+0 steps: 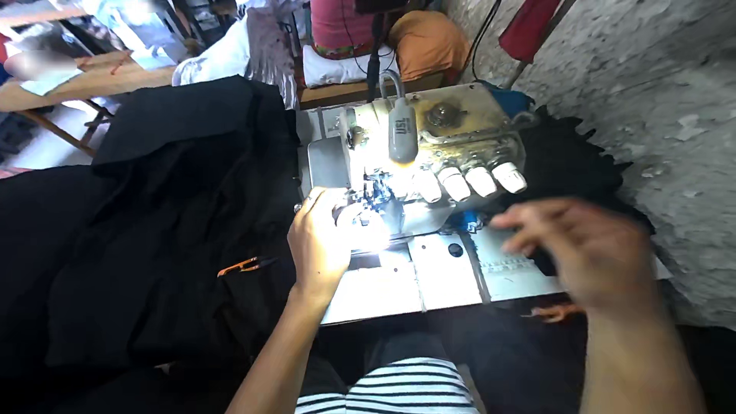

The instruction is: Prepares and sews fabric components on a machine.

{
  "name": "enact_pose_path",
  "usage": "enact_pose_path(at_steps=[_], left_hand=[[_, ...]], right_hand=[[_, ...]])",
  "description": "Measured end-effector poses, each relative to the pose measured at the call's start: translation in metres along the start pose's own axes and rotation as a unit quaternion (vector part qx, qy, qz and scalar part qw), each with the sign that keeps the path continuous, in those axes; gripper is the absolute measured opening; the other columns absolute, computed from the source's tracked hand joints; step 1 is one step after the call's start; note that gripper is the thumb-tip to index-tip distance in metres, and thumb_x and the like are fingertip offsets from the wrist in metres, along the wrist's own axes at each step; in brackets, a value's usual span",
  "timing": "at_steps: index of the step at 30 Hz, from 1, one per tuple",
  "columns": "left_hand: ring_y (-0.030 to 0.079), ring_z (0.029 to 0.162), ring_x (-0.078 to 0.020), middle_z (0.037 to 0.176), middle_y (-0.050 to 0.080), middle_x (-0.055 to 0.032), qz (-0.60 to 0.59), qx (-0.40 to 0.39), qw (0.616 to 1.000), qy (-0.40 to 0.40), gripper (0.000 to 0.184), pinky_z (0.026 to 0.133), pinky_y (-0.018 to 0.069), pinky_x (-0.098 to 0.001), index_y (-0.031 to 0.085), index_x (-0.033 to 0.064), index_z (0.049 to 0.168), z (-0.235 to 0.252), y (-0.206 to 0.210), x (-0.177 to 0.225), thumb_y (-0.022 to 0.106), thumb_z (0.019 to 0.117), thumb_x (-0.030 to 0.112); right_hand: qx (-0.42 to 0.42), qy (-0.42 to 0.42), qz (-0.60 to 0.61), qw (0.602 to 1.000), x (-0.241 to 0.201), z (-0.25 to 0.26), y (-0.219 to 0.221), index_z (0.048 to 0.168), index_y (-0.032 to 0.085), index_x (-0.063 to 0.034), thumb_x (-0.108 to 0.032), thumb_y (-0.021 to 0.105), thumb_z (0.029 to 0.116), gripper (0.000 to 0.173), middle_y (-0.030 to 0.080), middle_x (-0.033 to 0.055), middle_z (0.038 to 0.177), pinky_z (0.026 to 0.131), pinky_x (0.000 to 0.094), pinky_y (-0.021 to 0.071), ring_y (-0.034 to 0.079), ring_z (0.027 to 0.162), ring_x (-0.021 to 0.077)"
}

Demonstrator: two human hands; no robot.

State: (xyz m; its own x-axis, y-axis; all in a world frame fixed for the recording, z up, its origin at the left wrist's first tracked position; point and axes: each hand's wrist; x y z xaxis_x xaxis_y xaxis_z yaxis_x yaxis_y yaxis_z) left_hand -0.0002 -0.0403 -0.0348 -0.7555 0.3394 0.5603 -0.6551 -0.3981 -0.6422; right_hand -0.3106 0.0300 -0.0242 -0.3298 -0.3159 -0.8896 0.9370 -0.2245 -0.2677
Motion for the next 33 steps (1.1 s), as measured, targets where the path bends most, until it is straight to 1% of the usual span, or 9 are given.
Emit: enact_pose_path(at_steps=[2, 5, 8, 15, 19, 23, 26, 29, 33], left_hand=[[0.064, 0.085, -0.0063, 0.096, 0.07, 0.0051, -0.03, 0.071, 0.997, 0.018, 0.011, 0.076, 0.054, -0.0288, 0.077, 0.0158, 0.101, -0.01, 0.017, -0.004, 0.076, 0.092, 0.023], [0.066, 0.093, -0.0081, 0.098, 0.072, 0.0035, -0.056, 0.088, 0.993, 0.051, 0.009, 0.082, 0.0545, -0.0296, 0.078, 0.0133, 0.096, -0.012, 0.02, -0.01, 0.076, 0.0921, 0.021], [0.066, 0.096, -0.0126, 0.102, 0.073, 0.0001, -0.066, 0.085, 0.989, 0.099, 0.008, 0.081, 0.053, -0.0325, 0.077, 0.0116, 0.092, -0.01, 0.02, -0.019, 0.07, 0.0921, 0.016], [0.064, 0.093, -0.0156, 0.101, 0.073, -0.0027, -0.069, 0.113, 0.983, 0.13, 0.02, 0.078, 0.049, -0.0319, 0.078, 0.0098, 0.096, -0.009, 0.026, -0.023, 0.059, 0.0887, 0.013], [0.064, 0.092, -0.0151, 0.101, 0.073, -0.0017, -0.072, 0.116, 0.983, 0.126, 0.022, 0.074, 0.05, -0.0325, 0.079, 0.012, 0.097, -0.009, 0.026, -0.025, 0.059, 0.088, 0.013], [0.066, 0.095, -0.0155, 0.103, 0.073, -0.0002, -0.07, 0.102, 0.985, 0.12, 0.019, 0.077, 0.053, -0.0341, 0.077, 0.0134, 0.093, -0.011, 0.024, -0.023, 0.058, 0.09, 0.014], [0.067, 0.097, -0.017, 0.105, 0.074, 0.0002, -0.07, 0.087, 0.987, 0.117, 0.02, 0.077, 0.0548, -0.0358, 0.078, 0.0157, 0.095, -0.011, 0.021, -0.026, 0.058, 0.0914, 0.017], [0.067, 0.096, -0.0173, 0.106, 0.074, 0.0005, -0.047, 0.091, 0.988, 0.112, 0.021, 0.077, 0.0544, -0.036, 0.079, 0.0157, 0.097, -0.013, 0.022, -0.026, 0.059, 0.0933, 0.019], [0.067, 0.094, -0.02, 0.102, 0.072, -0.0037, -0.012, 0.104, 0.988, 0.114, 0.023, 0.079, 0.0542, -0.037, 0.081, 0.0156, 0.1, -0.015, 0.023, -0.02, 0.06, 0.0913, 0.02]], right_hand=[[0.089, 0.08, -0.065, 0.991, 0.024, 0.051, -0.031, 0.13, 0.054, -0.0079, -0.029, 0.052, 0.1075, 0.031, 0.066, 0.005, 0.122, 0.085, 0.038, 0.0627, 0.072, 0.099, 0.016], [-0.052, 0.128, -0.062, 0.988, 0.048, 0.099, -0.033, 0.146, 0.045, -0.0105, -0.023, 0.044, 0.1091, 0.039, 0.06, 0.0029, 0.132, 0.098, 0.0323, 0.0551, 0.064, 0.115, 0.0083], [-0.146, 0.214, 0.049, 0.965, 0.048, 0.114, -0.027, 0.134, 0.053, -0.0244, -0.029, 0.041, 0.1097, 0.028, 0.068, -0.0093, 0.111, 0.087, 0.0225, 0.0586, 0.068, 0.1, 0.0008], [-0.172, 0.273, -0.201, 0.925, 0.045, 0.148, -0.025, 0.109, 0.059, -0.0032, 0.002, 0.055, 0.1006, 0.01, 0.054, 0.0003, 0.082, 0.057, 0.019, 0.0457, 0.051, 0.063, 0.0019], [-0.171, 0.328, -0.18, 0.911, 0.04, 0.156, -0.02, 0.106, 0.058, -0.0094, -0.014, 0.044, 0.1084, 0.015, 0.055, -0.0035, 0.079, 0.057, 0.0179, 0.0459, 0.052, 0.063, 0.0008], [-0.133, 0.357, -0.256, 0.889, 0.035, 0.134, -0.03, 0.122, 0.06, -0.0021, -0.018, 0.051, 0.1079, 0.023, 0.065, 0.0137, 0.092, 0.065, 0.0402, 0.0578, 0.065, 0.072, 0.0208], [-0.237, 0.38, -0.373, 0.812, -0.052, 0.085, -0.04, 0.107, 0.07, 0.0027, -0.049, 0.034, 0.1113, 0.063, 0.074, 0.0171, 0.086, 0.065, 0.0515, 0.0605, 0.071, 0.067, 0.0296], [-0.436, 0.093, -0.336, 0.829, -0.176, 0.034, -0.033, 0.102, 0.075, -0.0105, -0.038, 0.052, 0.1075, 0.036, 0.075, -0.0003, 0.08, 0.055, 0.0322, 0.0604, 0.07, 0.062, 0.0094], [-0.23, -0.324, -0.433, 0.809, -0.241, 0.095, 0.046, 0.085, 0.068, -0.0234, -0.049, 0.058, 0.0967, 0.03, 0.057, -0.0116, 0.065, 0.046, 0.0278, 0.0405, 0.053, 0.056, 0.0016]])
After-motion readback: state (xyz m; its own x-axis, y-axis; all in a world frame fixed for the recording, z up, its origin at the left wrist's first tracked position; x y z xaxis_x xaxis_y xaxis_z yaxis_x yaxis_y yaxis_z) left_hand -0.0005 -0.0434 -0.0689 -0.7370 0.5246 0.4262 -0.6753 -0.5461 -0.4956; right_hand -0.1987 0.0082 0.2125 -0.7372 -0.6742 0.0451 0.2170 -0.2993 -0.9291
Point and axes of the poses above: each hand's wrist, its own z-axis towards the middle knuckle, its own y-axis out of the palm, x = y × z
